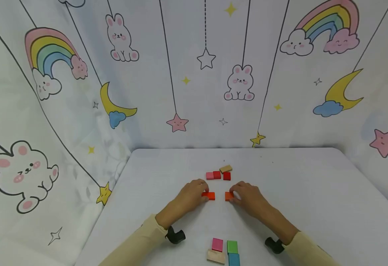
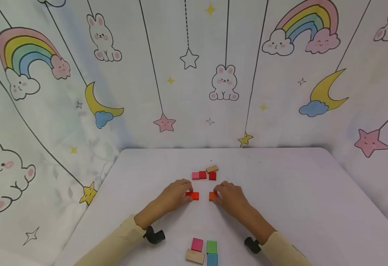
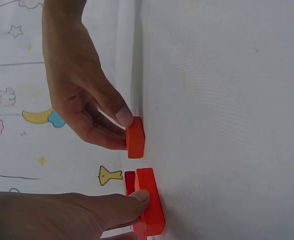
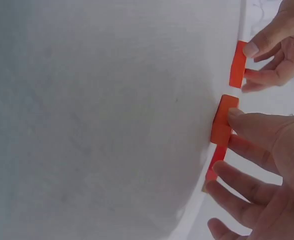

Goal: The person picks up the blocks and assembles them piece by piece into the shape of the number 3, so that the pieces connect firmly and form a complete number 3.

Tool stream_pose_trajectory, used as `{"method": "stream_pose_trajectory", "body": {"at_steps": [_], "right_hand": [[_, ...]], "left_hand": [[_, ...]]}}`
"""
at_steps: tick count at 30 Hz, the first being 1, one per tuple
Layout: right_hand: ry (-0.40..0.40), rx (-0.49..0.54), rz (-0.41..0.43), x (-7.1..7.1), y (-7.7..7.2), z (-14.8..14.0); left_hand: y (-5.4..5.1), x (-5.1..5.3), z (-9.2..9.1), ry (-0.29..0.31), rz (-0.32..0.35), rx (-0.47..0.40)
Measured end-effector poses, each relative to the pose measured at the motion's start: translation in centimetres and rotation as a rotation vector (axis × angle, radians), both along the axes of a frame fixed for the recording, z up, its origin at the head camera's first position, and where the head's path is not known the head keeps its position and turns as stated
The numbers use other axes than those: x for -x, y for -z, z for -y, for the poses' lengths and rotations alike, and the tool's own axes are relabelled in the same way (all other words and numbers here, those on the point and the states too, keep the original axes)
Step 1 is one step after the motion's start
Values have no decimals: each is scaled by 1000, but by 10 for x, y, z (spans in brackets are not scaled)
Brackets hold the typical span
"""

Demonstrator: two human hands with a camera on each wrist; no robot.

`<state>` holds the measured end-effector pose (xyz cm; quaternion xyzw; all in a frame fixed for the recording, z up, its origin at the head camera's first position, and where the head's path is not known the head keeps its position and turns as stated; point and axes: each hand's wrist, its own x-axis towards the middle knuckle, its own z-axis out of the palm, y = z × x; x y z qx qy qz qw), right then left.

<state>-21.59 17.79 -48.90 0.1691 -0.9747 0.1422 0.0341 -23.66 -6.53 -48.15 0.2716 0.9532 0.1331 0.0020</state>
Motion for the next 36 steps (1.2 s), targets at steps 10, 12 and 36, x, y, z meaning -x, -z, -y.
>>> {"method": "stream_pose_trajectory", "body": {"at_steps": [10,12,36], "right_hand": [[-35,12,-21,2,2,14],[-34,14,-16,3,3,15],[230,138,65,73,5,7]], "left_hand": [[5,5,-10,32,-11,10],[6,6,-12,34,-6,16],[-1,7,-16,26,55,42]]}}
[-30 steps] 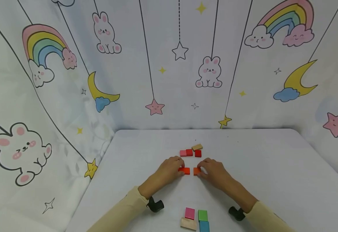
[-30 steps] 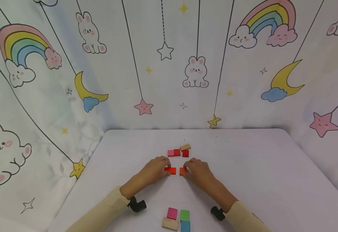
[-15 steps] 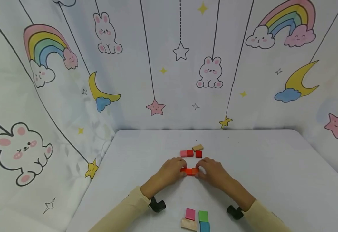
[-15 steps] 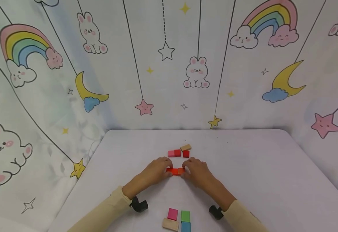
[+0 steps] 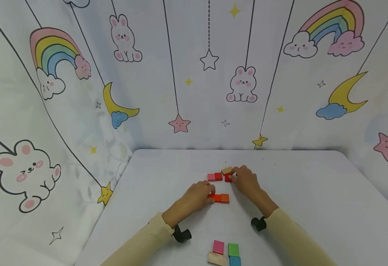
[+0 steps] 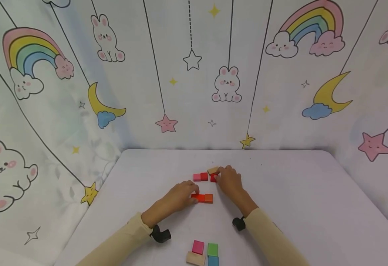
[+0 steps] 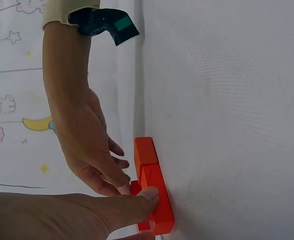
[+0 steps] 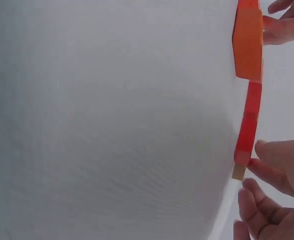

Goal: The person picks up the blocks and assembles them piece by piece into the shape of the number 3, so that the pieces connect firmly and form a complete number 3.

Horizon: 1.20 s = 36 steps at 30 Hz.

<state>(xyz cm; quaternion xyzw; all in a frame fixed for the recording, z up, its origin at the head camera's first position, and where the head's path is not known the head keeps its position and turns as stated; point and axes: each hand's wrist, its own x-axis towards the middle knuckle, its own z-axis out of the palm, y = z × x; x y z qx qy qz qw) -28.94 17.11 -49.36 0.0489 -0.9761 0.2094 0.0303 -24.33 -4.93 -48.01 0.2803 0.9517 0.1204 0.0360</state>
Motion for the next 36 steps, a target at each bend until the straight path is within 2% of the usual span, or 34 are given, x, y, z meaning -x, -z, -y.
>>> {"method": "stream_pose_trajectory", "body": {"at_steps": [6,15,21,36], "right_hand": [[-17,60,105,1,1,1],[-130,49,211,-20,-15,0],[-150,19,212,-27,-16,-1],[-141,4,205,-31,-20,-1]], "left_hand": [[0,2,1,-5,25,-9],[1,2,-1,-9,21,16],[0,1,-1,-9,25,5],[0,2,-1,-9,33,8]]}}
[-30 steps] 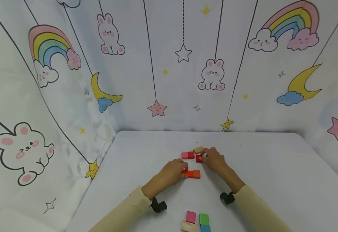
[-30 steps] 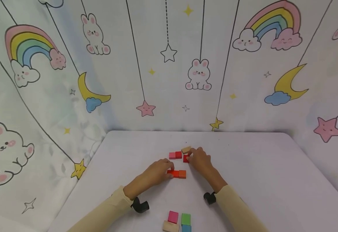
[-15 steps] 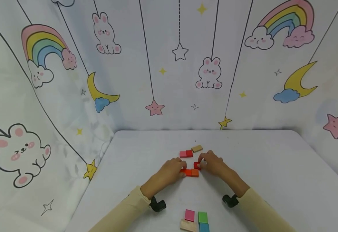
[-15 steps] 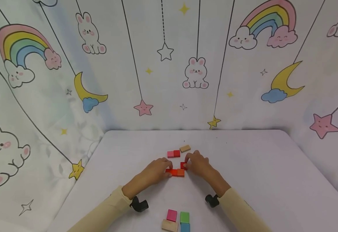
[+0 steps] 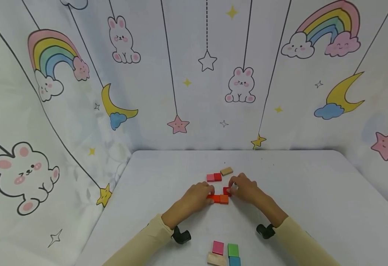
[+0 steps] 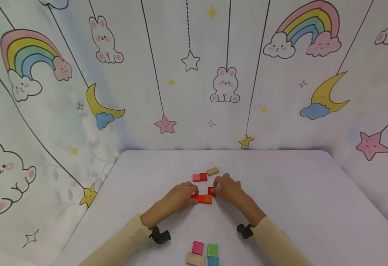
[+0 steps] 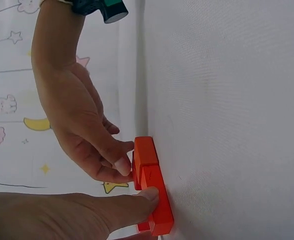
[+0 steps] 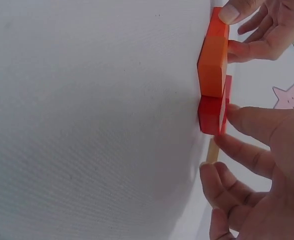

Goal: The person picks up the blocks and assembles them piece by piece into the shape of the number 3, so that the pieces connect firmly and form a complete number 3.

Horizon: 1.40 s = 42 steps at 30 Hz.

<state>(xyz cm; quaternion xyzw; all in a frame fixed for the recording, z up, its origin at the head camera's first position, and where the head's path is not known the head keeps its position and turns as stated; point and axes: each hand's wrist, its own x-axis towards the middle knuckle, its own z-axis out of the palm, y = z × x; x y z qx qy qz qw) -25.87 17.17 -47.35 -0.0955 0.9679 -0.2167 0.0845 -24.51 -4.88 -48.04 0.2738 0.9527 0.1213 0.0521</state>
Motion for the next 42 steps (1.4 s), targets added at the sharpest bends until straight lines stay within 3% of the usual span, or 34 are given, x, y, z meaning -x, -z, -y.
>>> {"method": "stream_pose_trajectory", "body": {"at_steps": [6,11,14,19,21,27,37,42], "right_hand": [[23,14,-82,4,3,5],[22,-1,-196,20,3,17],[15,-1,-175,33,1,25],[-47,-89,-153,48,11,32],[-79,-122,-157,49,14,31],[-132,-93,-121,43,9,16],[-10,-23,-199,40,16,-1],[58,5,-131,42,20,4]], "left_hand": [[0,-1,-1,5,-4,-3],[1,0,-1,4,-10,-4],[0,0,-1,4,-10,-1],[-1,-2,-1,22,-21,-4],[-1,-3,-1,28,-21,-5],[0,-3,-3,12,-20,7],[2,-1,-1,-2,-15,3],[3,-1,0,-5,-15,-9]]}}
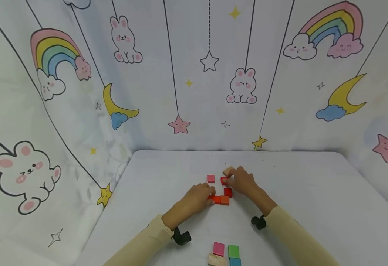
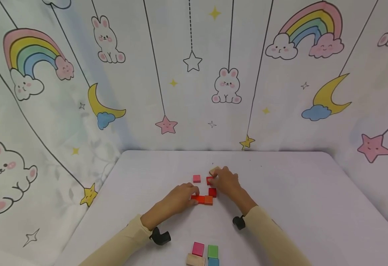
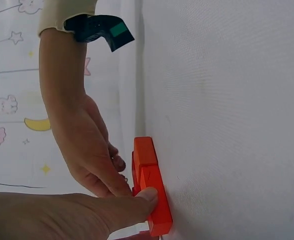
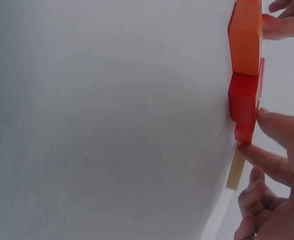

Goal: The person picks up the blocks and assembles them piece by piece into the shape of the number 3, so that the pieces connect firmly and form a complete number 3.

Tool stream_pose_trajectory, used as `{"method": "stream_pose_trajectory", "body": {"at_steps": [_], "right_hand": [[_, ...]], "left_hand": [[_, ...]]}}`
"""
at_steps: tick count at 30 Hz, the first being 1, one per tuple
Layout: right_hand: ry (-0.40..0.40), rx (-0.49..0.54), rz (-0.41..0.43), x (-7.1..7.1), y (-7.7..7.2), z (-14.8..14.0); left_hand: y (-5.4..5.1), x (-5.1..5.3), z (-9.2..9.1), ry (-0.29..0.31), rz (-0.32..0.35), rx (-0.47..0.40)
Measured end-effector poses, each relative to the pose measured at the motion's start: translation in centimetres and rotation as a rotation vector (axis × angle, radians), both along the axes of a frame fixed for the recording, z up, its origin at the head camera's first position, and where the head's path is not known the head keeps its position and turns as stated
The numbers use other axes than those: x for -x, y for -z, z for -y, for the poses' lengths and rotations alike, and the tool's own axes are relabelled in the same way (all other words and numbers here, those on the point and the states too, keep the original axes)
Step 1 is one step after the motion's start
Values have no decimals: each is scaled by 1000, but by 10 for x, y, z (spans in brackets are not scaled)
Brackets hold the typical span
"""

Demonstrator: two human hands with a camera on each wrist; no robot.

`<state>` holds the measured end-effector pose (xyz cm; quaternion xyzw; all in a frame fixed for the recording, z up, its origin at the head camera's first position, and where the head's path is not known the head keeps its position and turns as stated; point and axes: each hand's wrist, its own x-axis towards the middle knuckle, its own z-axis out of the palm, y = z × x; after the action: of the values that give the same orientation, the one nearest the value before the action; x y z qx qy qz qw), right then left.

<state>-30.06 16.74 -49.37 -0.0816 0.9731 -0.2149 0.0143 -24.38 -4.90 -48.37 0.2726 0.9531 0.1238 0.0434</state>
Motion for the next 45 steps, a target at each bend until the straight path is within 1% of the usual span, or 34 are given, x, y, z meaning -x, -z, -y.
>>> {"method": "stream_pose_trajectory", "body": {"at_steps": [2,5,11,17,20,30,39,42,45], "right_hand": [[11,21,36,1,0,1],[5,47,74,2,-3,0],[-49,72,139,1,-14,-6],[-92,58,170,0,-21,-9],[-107,51,174,-1,-22,-9],[-109,41,171,0,-15,-9],[-99,7,183,-3,-19,-10],[-89,9,163,-5,-21,-10],[-58,34,106,-3,-22,-11]], "left_hand": [[0,0,0,2,-3,-1],[1,1,-1,3,-5,1],[-1,1,-1,4,-10,3],[-3,1,0,8,-15,2],[-2,1,0,7,-14,4],[-2,0,0,-3,2,9],[0,1,1,6,-13,7],[-1,0,1,10,-20,3],[-2,-1,1,14,-25,2]]}}
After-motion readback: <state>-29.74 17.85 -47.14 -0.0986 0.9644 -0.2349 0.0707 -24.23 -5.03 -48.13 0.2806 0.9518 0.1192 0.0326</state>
